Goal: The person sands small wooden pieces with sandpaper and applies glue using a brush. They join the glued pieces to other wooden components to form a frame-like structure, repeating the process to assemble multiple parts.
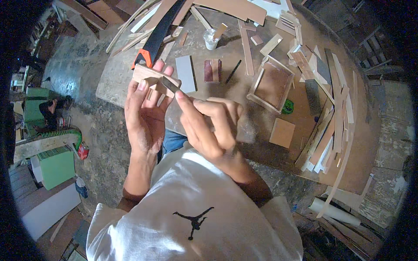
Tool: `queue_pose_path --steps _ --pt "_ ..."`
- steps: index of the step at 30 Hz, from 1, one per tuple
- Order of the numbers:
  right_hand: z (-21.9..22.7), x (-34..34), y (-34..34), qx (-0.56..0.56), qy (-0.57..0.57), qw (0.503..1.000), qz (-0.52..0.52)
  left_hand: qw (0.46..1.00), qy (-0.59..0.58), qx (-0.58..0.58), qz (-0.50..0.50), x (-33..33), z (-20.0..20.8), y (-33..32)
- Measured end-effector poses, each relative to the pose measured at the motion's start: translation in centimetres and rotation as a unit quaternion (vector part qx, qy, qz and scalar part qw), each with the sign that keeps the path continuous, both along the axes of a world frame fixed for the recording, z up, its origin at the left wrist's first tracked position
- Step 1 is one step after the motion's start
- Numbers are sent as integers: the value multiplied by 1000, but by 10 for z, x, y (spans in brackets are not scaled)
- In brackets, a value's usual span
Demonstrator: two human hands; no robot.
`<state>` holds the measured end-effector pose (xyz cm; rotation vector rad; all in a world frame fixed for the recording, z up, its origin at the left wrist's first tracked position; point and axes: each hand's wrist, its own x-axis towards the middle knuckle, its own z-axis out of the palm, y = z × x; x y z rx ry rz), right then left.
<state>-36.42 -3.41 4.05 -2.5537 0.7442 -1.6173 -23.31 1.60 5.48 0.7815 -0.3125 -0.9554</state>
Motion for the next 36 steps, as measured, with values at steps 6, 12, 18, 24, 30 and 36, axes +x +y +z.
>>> queue_pose_path --steps 6,12,18,24,30,36 --pt "-16 7 4 13 12 1000 7 1000 3 -7 5 -3 1 -6" --pt "-18 10 13 32 36 999 10 1000 5 -10 9 -1 -3 -8" --pt "-17 10 9 29 9 999 -11 1000 9 -13 8 -4 -3 -11" --pt "-15 -2 8 82 -28 996 17 999 -38 22 -29 1 0 -9" --pt "19 -52 -66 68 24 995 66 948 -207 18 -240 16 5 7" --pt "91 -37 -84 -152 260 935 186 869 -325 60 -369 30 23 11"
